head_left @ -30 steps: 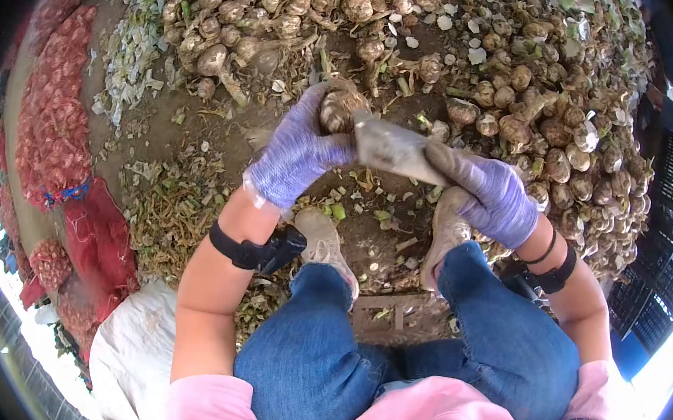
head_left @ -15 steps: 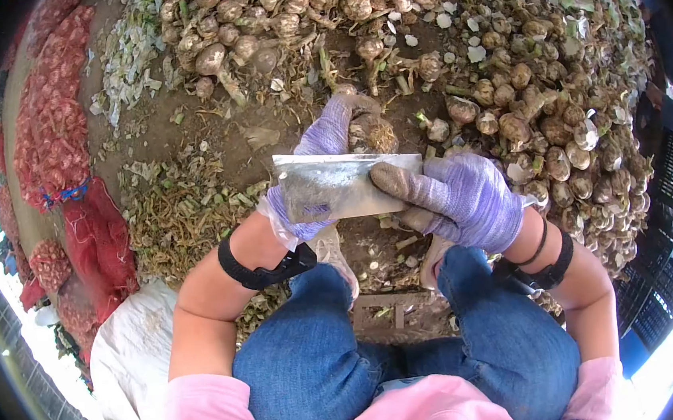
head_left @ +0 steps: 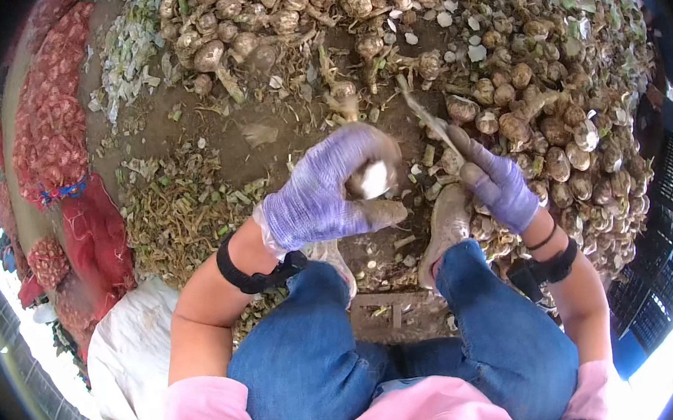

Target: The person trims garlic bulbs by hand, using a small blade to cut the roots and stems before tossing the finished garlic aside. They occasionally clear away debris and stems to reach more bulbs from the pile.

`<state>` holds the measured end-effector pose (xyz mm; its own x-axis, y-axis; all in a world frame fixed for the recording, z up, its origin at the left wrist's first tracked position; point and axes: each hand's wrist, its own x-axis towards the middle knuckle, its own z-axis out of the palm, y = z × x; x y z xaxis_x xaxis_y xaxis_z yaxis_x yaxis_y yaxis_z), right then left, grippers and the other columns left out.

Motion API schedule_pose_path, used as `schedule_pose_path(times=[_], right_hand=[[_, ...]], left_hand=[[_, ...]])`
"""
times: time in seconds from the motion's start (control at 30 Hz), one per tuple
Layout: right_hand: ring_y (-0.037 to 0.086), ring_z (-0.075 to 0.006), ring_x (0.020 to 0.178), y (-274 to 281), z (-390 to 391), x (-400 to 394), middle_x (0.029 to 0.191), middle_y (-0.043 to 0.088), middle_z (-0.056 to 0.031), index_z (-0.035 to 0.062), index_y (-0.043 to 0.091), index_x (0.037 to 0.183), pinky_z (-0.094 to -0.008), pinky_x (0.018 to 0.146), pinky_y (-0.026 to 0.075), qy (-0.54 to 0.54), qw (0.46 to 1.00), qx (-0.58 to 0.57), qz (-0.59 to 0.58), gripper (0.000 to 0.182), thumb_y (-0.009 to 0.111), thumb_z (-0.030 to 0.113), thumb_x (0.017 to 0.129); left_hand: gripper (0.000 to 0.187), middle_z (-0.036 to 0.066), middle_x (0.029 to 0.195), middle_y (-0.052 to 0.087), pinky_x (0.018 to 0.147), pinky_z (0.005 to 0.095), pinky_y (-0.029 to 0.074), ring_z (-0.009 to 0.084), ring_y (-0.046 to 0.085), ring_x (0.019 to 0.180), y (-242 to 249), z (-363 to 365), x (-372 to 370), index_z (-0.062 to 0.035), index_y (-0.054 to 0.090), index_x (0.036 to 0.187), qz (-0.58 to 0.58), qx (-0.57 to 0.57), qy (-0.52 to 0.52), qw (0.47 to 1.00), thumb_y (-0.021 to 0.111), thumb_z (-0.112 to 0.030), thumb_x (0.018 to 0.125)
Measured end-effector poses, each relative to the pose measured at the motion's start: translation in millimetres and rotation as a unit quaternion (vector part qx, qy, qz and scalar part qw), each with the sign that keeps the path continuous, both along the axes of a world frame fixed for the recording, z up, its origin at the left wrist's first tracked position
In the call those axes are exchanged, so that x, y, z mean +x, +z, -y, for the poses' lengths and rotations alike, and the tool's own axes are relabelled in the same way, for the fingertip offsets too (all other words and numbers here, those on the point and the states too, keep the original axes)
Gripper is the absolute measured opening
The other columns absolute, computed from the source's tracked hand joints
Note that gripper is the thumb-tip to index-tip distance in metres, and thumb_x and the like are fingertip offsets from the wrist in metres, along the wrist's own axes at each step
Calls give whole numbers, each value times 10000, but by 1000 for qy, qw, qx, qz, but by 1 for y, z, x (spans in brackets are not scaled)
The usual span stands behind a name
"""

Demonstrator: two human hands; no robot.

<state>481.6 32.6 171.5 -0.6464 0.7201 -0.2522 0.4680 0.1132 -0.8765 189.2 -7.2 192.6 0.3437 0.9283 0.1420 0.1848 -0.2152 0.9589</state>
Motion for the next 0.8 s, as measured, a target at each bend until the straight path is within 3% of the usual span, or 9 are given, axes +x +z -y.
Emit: schedule_pose_path(times=[0.07, 0.17, 0.27, 0.4, 0.47, 0.5, 0.6, 0.73, 0.8], right_hand=[[610, -171, 790, 39, -10, -12, 986, 681, -66, 116, 363, 1487, -322, 743, 494, 18, 986, -165, 1, 603, 504, 414, 982], [602, -174, 1015, 60, -15, -23, 1215, 630, -112, 77, 358, 1482, -296, 903, 455, 55, 963, -265, 11, 639, 496, 451, 983], [588, -181, 1104, 55, -13, -35, 1245, 612, -132, 48, 348, 1480, -298, 951, 437, 83, 978, -186, -36, 651, 473, 459, 991], [573, -144, 922, 68, -13, -47, 1096, 637, -87, 79, 361, 1482, -284, 817, 449, 57, 967, -245, -25, 628, 479, 450, 988], [489, -63, 690, 56, -14, -35, 900, 627, -19, 84, 354, 1488, -215, 615, 416, 65, 963, -260, 39, 613, 489, 411, 987], [651, -219, 895, 35, -10, -21, 1049, 680, -170, 116, 395, 1462, -368, 831, 506, -9, 930, -354, 98, 603, 516, 442, 970], [648, -234, 918, -55, 19, 56, 1081, 682, -150, 129, 401, 1465, -350, 843, 501, 20, 975, -172, 136, 577, 529, 391, 967], [603, -156, 768, -30, 21, 25, 933, 668, -79, 150, 410, 1467, -297, 730, 503, -77, 937, -323, 106, 559, 525, 377, 968], [524, -85, 673, -20, 18, 11, 794, 598, -11, 182, 404, 1474, -249, 624, 473, -70, 933, -341, 92, 537, 516, 356, 978]], left_hand=[[319, 59, 879, 613, 723, 356, 491, 231, 613, 786, 0, -3, -3, -95, 623, 870, -6, 52, -42, 998, 860, -220, 697], [265, 45, 726, 565, 614, 367, 463, 259, 581, 674, -6, -2, 1, -110, 591, 717, -7, 96, -61, 993, 834, -213, 710], [288, 46, 710, 536, 590, 393, 470, 286, 575, 666, -6, -1, 6, -106, 557, 691, -57, 140, -81, 985, 813, -236, 707], [263, 51, 705, 538, 610, 393, 503, 276, 590, 668, -9, -3, 12, -108, 573, 698, -64, 191, -65, 977, 808, -226, 699], [269, 60, 746, 579, 653, 388, 520, 270, 623, 723, -3, -1, 1, -100, 577, 727, -114, 175, -33, 977, 825, -195, 683], [276, 65, 766, 599, 674, 386, 529, 267, 639, 750, 1, -1, -9, -96, 579, 742, -140, 170, -14, 975, 833, -179, 675], [213, 32, 851, 631, 769, 366, 572, 210, 647, 815, -25, -7, -57, -118, 620, 939, -267, 193, 92, 940, 755, -155, 778], [394, 89, 1138, 634, 885, 362, 558, 251, 652, 1000, -82, -26, -58, -159, 590, 1186, -366, 50, 145, 918, 717, -157, 813], [499, 109, 1264, 579, 935, 344, 535, 261, 620, 1088, -109, -40, -42, -186, 541, 1279, -464, 26, 64, 883, 716, -156, 812]])
